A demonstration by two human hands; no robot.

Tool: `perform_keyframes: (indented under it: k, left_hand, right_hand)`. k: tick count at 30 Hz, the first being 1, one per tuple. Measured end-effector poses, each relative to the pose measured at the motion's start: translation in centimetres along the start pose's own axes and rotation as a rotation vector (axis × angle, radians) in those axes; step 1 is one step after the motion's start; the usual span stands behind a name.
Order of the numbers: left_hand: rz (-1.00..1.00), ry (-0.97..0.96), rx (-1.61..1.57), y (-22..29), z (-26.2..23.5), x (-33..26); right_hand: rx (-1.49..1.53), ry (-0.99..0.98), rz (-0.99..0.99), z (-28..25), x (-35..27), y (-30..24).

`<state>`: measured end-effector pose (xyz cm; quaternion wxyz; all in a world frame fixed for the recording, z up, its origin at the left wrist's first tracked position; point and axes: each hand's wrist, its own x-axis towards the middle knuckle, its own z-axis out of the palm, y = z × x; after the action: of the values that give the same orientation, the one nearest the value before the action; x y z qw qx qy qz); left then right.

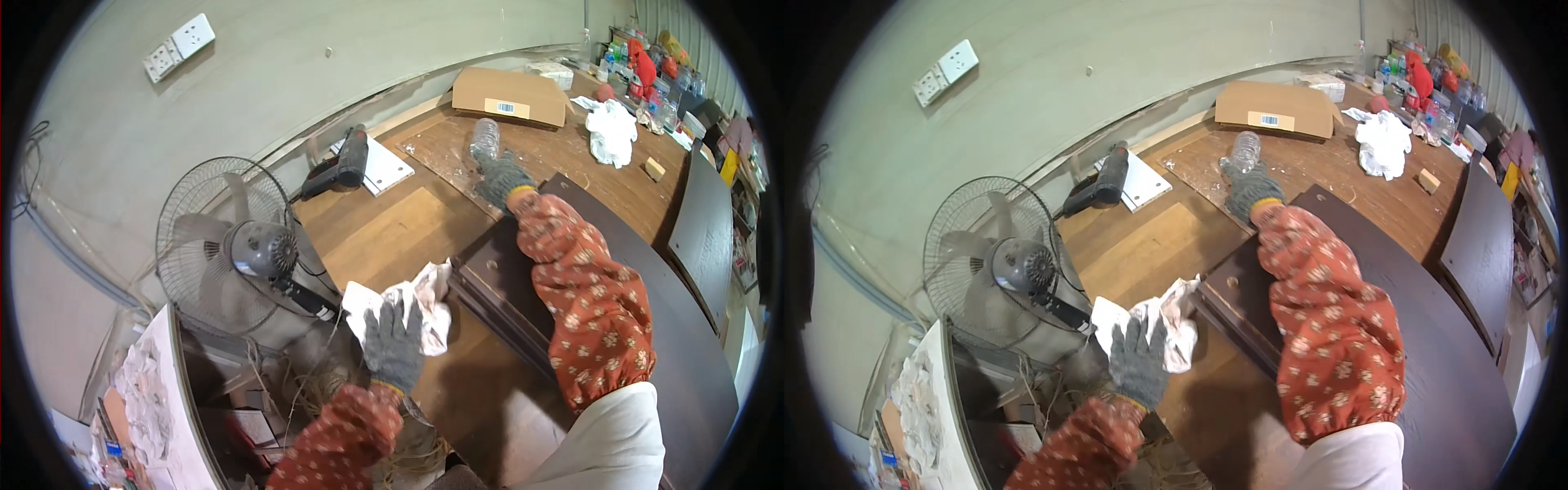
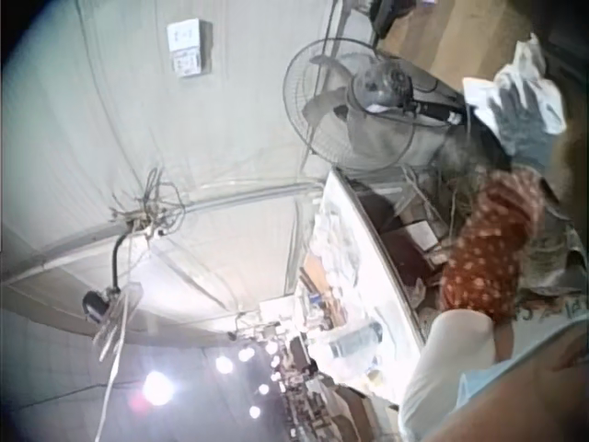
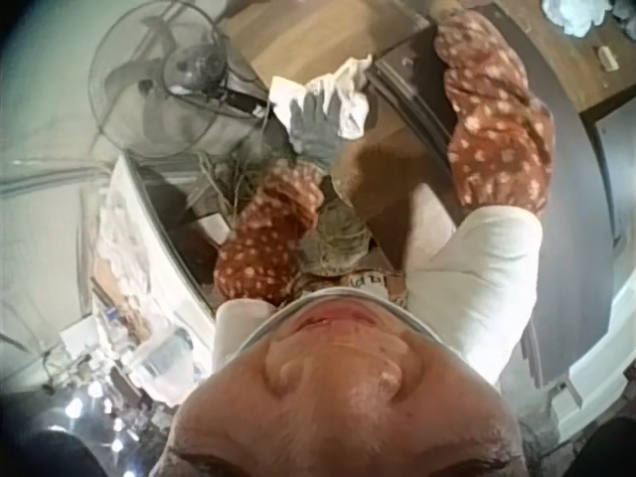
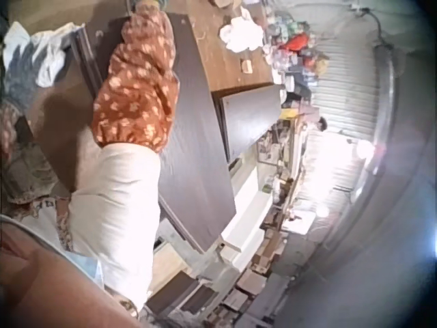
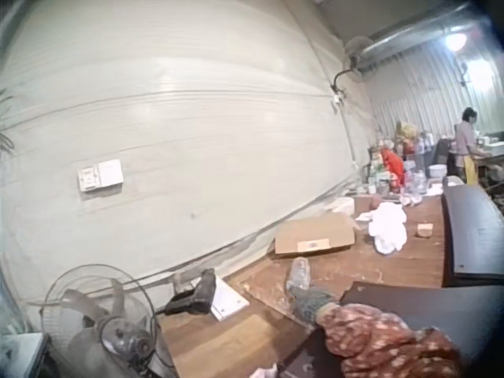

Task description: The person wipes the surface of dark brown wooden boards with a white cloth and a small applicator block, handling the boards one at a time and moving them from a stack to the work table.

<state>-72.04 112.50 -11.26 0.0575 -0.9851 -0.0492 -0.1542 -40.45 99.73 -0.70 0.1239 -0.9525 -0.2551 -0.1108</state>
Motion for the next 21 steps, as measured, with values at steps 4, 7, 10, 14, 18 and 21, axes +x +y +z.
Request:
perform_keyframes:
  k: [4,7,10,14,18,21]
  left_hand:
    - [-0.024,0.037,-0.233,0.0,-0.7,0.3]
    - [-0.028,0.043,-0.228,-0.9,-0.1,-0.1]
    - [-0.040,0.000,-0.148,-1.2,0.7,-0.6]
    - [-0.012,0.007,-0.185,1.0,0.7,1.3]
    - [-0.007,0.082,-0.073,-0.4,0.1,-0.2]
    - [0.045,0.067,-0.004,-0.1,0.1,-0.6]
  right_hand:
    - [0.000,-0.337,0.060,5.8,7.1,1.1]
    - [-0.019,-0.383,0.078,8.7,9.9,1.2]
    - [-0.019,-0.359,0.105,12.5,11.7,2.2]
    - [0.274,0.242,0.094,14.8,13.5,9.1]
    - [0.386,0.391,-0.058,0.7,4.2,-3.2]
    - [0.377,0.347,-0.156,-7.4,-2.8,-3.2]
